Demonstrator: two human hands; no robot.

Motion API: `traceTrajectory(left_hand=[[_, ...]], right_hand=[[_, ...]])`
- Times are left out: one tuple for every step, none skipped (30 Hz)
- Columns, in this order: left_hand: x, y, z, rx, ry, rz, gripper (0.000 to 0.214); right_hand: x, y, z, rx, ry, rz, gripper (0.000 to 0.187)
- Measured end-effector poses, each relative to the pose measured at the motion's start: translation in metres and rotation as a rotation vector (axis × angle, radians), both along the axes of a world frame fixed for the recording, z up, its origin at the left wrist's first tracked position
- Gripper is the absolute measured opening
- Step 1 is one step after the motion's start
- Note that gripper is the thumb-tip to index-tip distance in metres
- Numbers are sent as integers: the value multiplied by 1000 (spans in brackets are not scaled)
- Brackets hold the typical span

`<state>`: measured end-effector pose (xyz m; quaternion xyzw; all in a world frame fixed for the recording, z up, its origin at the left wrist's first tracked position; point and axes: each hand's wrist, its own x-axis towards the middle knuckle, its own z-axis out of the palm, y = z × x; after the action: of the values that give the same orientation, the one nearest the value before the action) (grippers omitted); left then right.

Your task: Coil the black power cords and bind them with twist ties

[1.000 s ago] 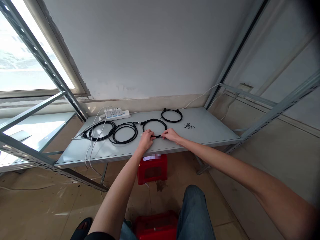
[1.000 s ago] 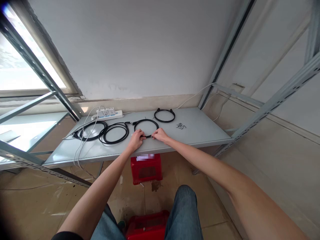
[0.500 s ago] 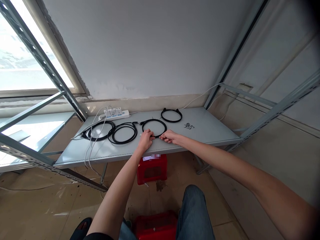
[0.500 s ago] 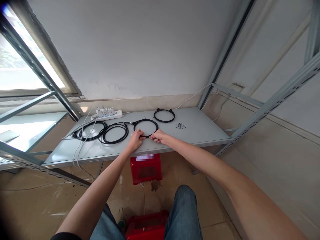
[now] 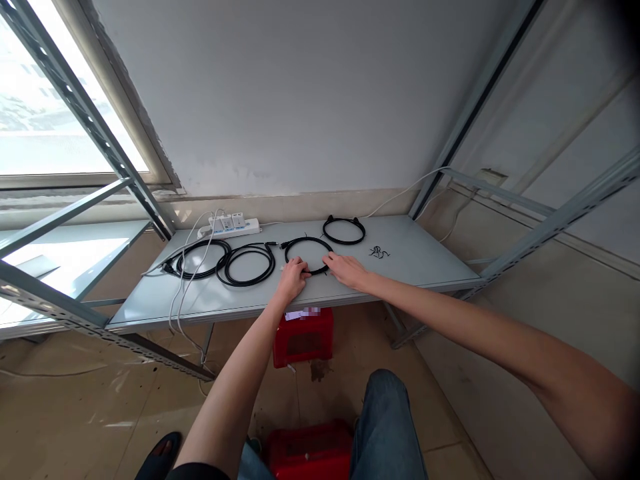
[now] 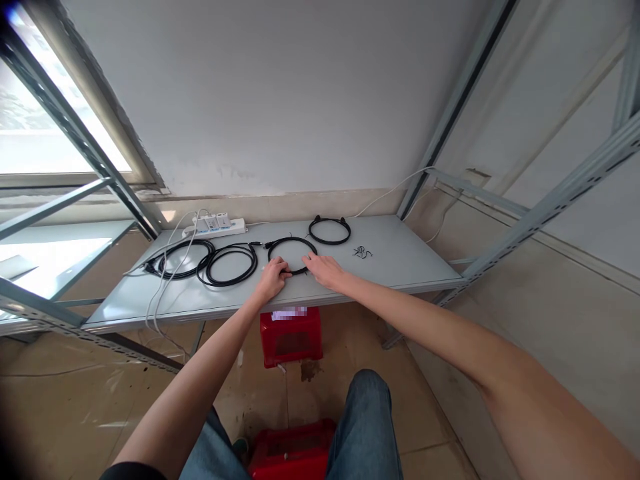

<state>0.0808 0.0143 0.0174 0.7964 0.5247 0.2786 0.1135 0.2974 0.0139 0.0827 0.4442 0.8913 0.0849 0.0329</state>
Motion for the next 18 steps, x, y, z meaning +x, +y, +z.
traceTrajectory(left_hand=[[0, 0, 0, 1, -2, 0, 15], [0, 0, 0, 0, -4, 1, 15], [0, 0, 0, 0, -5, 1, 15], [0, 0, -1, 0, -5, 0, 15], [0, 0, -1, 1, -5, -1, 15], [0, 0, -2, 3, -5, -1, 15], [0, 0, -3, 4, -6, 0, 15], [0, 1, -3, 6, -10, 0, 15], [-1, 2, -4, 8, -14, 0, 15], [-1, 2, -5, 10, -17, 0, 14], [-1, 3, -6, 12, -19, 0, 14], [-1, 3, -6, 14, -19, 0, 14], [-1, 3, -7, 15, -18, 2, 14], [-1, 3, -7, 15, -15, 4, 14], [-1, 3, -6, 14, -11, 6, 15], [-1, 3, -6, 14, -7, 7, 15], [0, 3, -6, 13, -4, 8, 15], [0, 3, -5, 12, -2, 8, 15]], right_hand=[[1, 0, 1, 55, -87, 85, 36], [1, 0, 1, 103, -168, 182, 43], [0, 1, 1, 147, -234, 280, 47], [-1, 2, 2, 189, -279, 373, 47], [-2, 3, 2, 228, -306, 455, 44], [-3, 5, 2, 264, -319, 524, 39], [-5, 7, 2, 291, -326, 579, 35], [-7, 9, 2, 313, -330, 618, 32], [-9, 11, 1, 331, -334, 645, 30], [-11, 13, 1, 344, -336, 664, 30], [-13, 15, 1, 357, -335, 677, 30], [-14, 16, 2, 368, -328, 690, 30], [-15, 16, 2, 375, -315, 707, 31], [-16, 16, 3, 376, -298, 725, 31], [-17, 15, 4, 370, -281, 742, 32], [-17, 14, 4, 357, -270, 750, 32], [-18, 13, 5, 337, -267, 747, 33], [-18, 11, 5, 311, -271, 729, 34]])
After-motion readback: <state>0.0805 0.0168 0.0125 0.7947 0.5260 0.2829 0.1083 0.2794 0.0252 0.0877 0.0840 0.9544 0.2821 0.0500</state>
